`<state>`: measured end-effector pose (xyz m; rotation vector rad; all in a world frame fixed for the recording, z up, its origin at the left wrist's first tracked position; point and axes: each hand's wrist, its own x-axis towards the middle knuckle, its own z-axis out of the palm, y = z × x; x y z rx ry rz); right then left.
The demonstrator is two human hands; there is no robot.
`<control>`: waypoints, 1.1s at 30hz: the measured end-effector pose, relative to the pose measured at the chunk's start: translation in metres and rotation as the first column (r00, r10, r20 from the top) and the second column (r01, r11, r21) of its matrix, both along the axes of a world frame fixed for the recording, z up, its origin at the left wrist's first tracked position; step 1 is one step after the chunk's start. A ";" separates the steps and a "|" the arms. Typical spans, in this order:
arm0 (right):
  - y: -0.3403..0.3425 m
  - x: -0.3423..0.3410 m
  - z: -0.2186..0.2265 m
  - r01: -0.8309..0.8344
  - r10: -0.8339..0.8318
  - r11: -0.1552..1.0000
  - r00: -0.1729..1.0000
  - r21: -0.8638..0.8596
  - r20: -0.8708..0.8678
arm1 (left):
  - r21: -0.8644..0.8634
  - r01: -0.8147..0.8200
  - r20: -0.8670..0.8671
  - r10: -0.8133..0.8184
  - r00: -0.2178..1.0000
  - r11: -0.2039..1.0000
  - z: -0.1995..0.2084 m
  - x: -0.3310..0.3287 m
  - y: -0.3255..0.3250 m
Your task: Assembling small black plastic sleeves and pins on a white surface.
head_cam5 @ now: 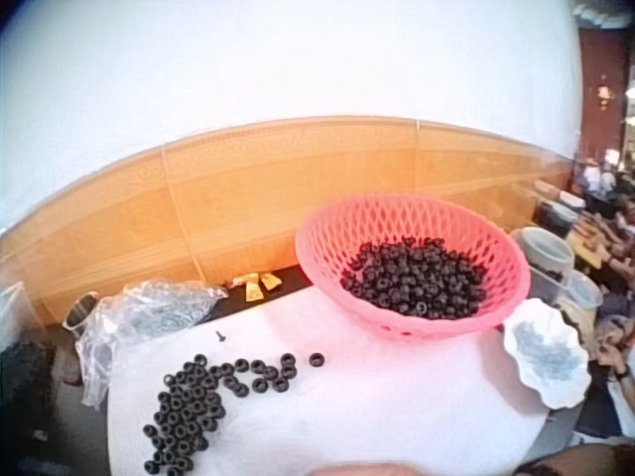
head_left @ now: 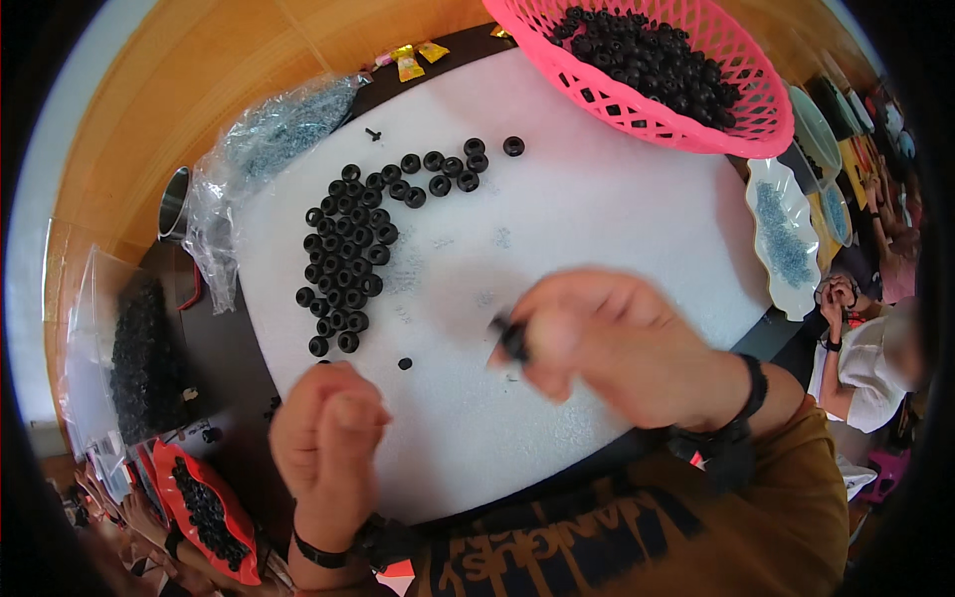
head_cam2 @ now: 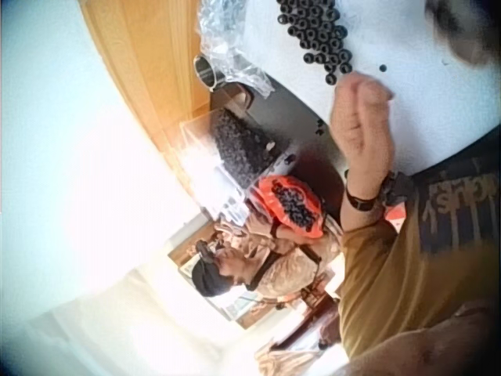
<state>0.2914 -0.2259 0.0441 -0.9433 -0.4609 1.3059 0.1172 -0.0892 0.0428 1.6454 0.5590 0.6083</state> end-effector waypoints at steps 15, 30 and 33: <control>0.010 0.088 0.042 0.356 -0.306 0.908 0.924 0.220 -0.230 | 0.295 -0.114 -0.298 0.205 0.932 0.949 0.008 -0.034 0.027; 0.019 -0.006 -0.025 -0.103 0.109 0.979 0.994 -0.177 0.026 | 0.483 -0.020 -0.524 0.307 0.794 0.876 -0.008 -0.028 0.046; 0.019 -0.004 -0.029 -0.069 0.074 0.985 0.997 -0.161 0.027 | 0.461 0.035 -0.591 0.277 0.758 0.887 -0.008 -0.026 0.048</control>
